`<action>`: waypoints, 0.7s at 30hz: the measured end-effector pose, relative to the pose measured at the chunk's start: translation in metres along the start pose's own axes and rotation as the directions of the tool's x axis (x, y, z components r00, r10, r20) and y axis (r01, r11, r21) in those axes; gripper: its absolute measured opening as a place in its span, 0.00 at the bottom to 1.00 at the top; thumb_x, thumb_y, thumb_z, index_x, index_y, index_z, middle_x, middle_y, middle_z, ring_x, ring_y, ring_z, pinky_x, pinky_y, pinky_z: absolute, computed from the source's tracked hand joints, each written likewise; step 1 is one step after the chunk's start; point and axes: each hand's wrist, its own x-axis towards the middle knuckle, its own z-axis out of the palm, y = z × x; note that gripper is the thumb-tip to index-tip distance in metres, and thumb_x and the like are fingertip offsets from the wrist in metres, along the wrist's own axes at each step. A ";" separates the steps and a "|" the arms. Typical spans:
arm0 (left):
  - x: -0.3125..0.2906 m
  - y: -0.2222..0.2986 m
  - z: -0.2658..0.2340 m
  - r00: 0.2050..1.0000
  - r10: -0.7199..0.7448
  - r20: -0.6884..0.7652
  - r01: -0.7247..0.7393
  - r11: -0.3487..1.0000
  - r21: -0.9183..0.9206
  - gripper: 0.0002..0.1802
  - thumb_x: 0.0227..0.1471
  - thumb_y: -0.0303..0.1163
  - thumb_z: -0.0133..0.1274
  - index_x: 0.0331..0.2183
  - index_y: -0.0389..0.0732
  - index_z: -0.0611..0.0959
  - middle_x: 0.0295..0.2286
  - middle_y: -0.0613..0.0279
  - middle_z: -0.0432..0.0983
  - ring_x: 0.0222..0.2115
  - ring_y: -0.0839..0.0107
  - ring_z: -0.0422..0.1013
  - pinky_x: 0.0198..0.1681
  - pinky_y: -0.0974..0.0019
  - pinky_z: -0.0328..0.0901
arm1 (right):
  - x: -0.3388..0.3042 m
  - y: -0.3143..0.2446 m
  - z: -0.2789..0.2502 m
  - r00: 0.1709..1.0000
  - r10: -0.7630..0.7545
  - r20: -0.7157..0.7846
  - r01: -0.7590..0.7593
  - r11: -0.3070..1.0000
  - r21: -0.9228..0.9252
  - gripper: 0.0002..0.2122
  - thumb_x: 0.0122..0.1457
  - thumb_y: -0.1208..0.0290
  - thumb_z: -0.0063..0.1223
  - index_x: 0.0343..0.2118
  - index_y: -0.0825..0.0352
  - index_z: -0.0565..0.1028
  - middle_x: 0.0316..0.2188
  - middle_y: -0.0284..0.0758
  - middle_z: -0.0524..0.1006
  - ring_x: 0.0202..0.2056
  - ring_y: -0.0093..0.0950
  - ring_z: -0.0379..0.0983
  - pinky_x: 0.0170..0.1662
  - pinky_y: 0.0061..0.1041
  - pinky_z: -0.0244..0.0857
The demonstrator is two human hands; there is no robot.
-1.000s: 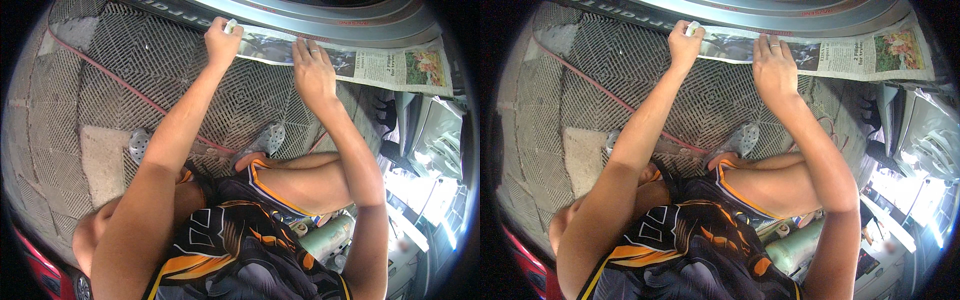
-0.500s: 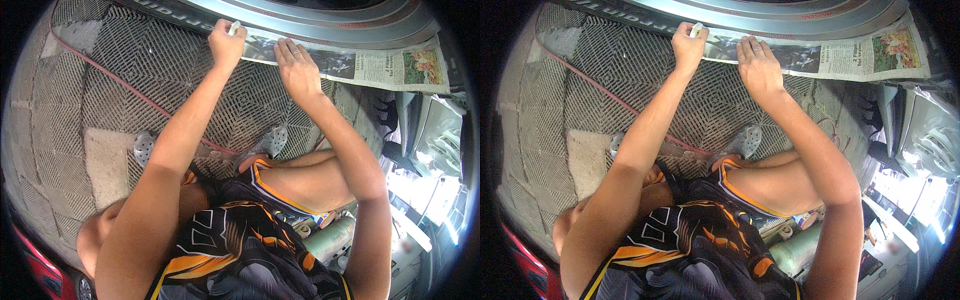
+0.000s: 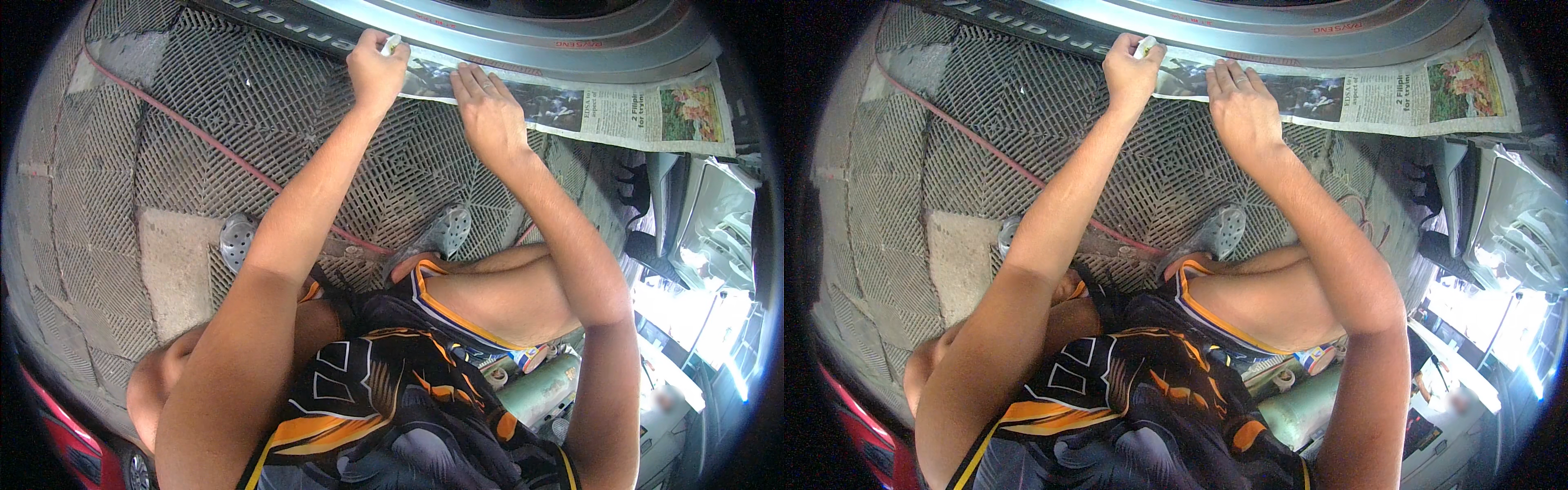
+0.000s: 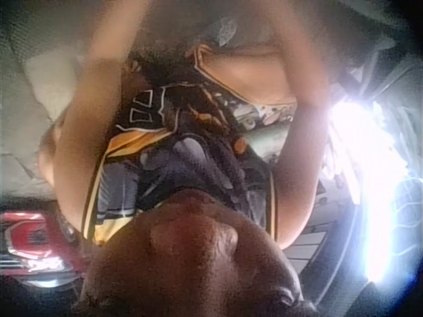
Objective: The person sits on the floor and applies masking tape to the sidewall of a car tire. They smooth the tape along the tire surface and adjust the newspaper used as a backing.
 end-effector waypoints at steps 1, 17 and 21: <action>0.000 0.000 0.000 1.000 -0.015 0.006 0.015 1.000 0.020 0.14 0.46 0.31 0.67 0.33 0.32 0.83 0.28 0.45 0.84 0.30 0.54 0.83 0.38 0.56 0.75 | 0.000 0.000 0.000 1.000 0.005 0.003 -0.005 1.000 0.008 0.22 0.61 0.74 0.53 0.59 0.72 0.76 0.61 0.43 0.76 0.65 0.37 0.70 0.68 0.37 0.63; -0.002 0.004 0.006 1.000 -0.031 -0.004 0.031 0.997 0.071 0.16 0.46 0.32 0.66 0.35 0.30 0.84 0.29 0.41 0.84 0.33 0.48 0.83 0.41 0.52 0.74 | 0.001 0.001 0.000 0.999 0.025 -0.023 -0.024 0.999 0.032 0.21 0.61 0.73 0.53 0.57 0.72 0.76 0.60 0.44 0.76 0.63 0.37 0.72 0.67 0.37 0.64; 0.000 -0.004 -0.002 1.000 -0.024 -0.005 0.024 0.996 0.085 0.15 0.46 0.31 0.65 0.34 0.31 0.84 0.30 0.41 0.84 0.33 0.46 0.83 0.41 0.51 0.74 | 0.007 -0.008 0.002 0.999 0.042 -0.017 -0.041 0.998 0.055 0.21 0.61 0.73 0.52 0.57 0.72 0.77 0.60 0.43 0.76 0.63 0.37 0.72 0.67 0.37 0.65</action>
